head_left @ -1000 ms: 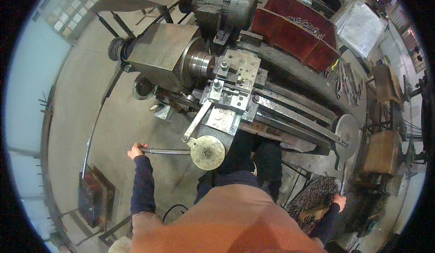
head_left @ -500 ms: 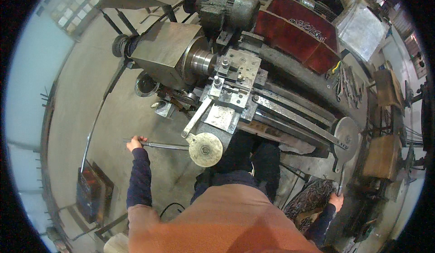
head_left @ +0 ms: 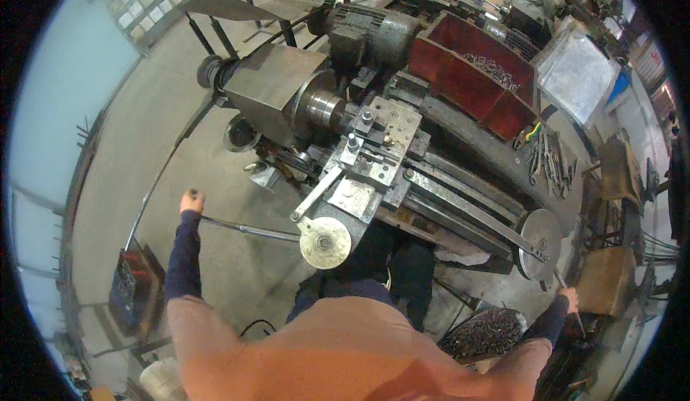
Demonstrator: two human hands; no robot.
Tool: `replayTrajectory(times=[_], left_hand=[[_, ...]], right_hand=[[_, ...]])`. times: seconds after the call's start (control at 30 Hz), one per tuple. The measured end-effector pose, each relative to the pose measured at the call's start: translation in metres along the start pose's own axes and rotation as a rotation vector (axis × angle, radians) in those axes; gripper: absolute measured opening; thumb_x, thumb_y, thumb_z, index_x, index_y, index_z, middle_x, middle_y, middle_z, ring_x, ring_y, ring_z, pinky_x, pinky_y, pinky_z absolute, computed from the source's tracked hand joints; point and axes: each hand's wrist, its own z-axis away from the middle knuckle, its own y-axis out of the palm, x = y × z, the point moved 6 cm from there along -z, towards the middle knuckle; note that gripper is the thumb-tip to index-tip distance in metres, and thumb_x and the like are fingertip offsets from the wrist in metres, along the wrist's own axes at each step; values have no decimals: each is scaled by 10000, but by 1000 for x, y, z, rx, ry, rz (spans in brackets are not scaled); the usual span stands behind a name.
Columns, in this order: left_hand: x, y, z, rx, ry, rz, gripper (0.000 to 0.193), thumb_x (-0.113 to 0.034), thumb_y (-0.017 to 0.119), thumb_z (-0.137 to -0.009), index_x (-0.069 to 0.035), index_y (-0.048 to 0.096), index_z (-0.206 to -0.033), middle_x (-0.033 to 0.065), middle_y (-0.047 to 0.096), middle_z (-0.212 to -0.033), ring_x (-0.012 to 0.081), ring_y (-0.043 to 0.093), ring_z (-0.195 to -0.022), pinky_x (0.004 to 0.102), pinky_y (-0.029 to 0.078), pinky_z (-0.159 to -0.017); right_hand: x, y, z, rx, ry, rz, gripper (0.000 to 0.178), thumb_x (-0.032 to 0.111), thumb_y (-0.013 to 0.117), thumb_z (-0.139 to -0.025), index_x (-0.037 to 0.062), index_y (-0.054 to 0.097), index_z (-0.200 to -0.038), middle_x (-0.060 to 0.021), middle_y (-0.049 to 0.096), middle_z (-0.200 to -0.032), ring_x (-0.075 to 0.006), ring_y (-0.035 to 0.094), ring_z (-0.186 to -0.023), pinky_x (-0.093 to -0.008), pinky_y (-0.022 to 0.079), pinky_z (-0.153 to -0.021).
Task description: The person operates a metal turning machine, repeatedly inserting small metal pieces into the chuck, adjusting controls, and removing finished pieces. The person places the finished pieces into a nearby container.
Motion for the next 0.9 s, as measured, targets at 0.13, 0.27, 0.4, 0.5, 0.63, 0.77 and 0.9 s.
replayTrajectory(times=[0.13, 0.27, 0.4, 0.5, 0.63, 0.77, 0.9], left_hand=[[-125, 76, 0, 190, 304, -350, 392, -231, 592, -712, 17, 570, -1015, 208, 626, -905, 332, 603, -870, 400, 480, -772], [-149, 135, -8, 270, 410, -586, 318, -246, 599, -726, -16, 575, -944, 201, 617, -898, 341, 603, -852, 404, 481, -783], [-152, 191, -21, 281, 519, -738, 259, -261, 598, -755, -48, 578, -901, 197, 623, -890, 335, 608, -851, 409, 490, -768], [-152, 228, -37, 314, 484, -745, 245, -259, 560, -778, -56, 606, -907, 190, 632, -896, 322, 614, -865, 406, 489, -775], [-49, 283, -68, 402, 269, -860, 296, -269, 493, -818, -34, 610, -954, 187, 625, -936, 355, 595, -894, 420, 479, -785], [-162, 242, -17, 493, 463, -555, 278, -243, 486, -822, -21, 565, -971, 187, 623, -958, 344, 599, -904, 435, 479, -769], [-133, 213, -34, 436, 368, -750, 285, -232, 497, -820, -30, 500, -1020, 187, 622, -961, 350, 599, -901, 445, 480, -762]], right_hand=[[0, 27, 21, -211, -56, -146, 648, 280, 648, -701, 159, 403, -1289, -38, 428, -1315, -239, 348, -1254, -426, 315, -993], [6, 47, 91, -138, -261, -648, 715, 172, 674, -598, 86, 444, -1270, -165, 497, -1232, -313, 481, -1123, -396, 391, -925], [0, 48, 170, -51, -166, -581, 479, 177, 607, -635, 52, 594, -1098, -199, 611, -1021, -380, 575, -934, -405, 458, -814], [-12, 80, 171, -8, -320, -646, 356, 178, 584, -662, 51, 652, -988, -194, 639, -922, -363, 602, -874, -403, 478, -773], [46, 60, 156, 44, -336, -720, 346, 144, 587, -608, 52, 681, -928, -198, 646, -903, -303, 618, -912, -350, 469, -821], [12, 13, 166, -127, -334, -656, 341, 143, 590, -608, 38, 677, -921, -188, 650, -902, -298, 630, -870, -339, 472, -801], [44, -47, 152, -140, -571, -815, 327, 147, 597, -608, 80, 678, -917, -169, 648, -907, -300, 618, -884, -354, 468, -801]])
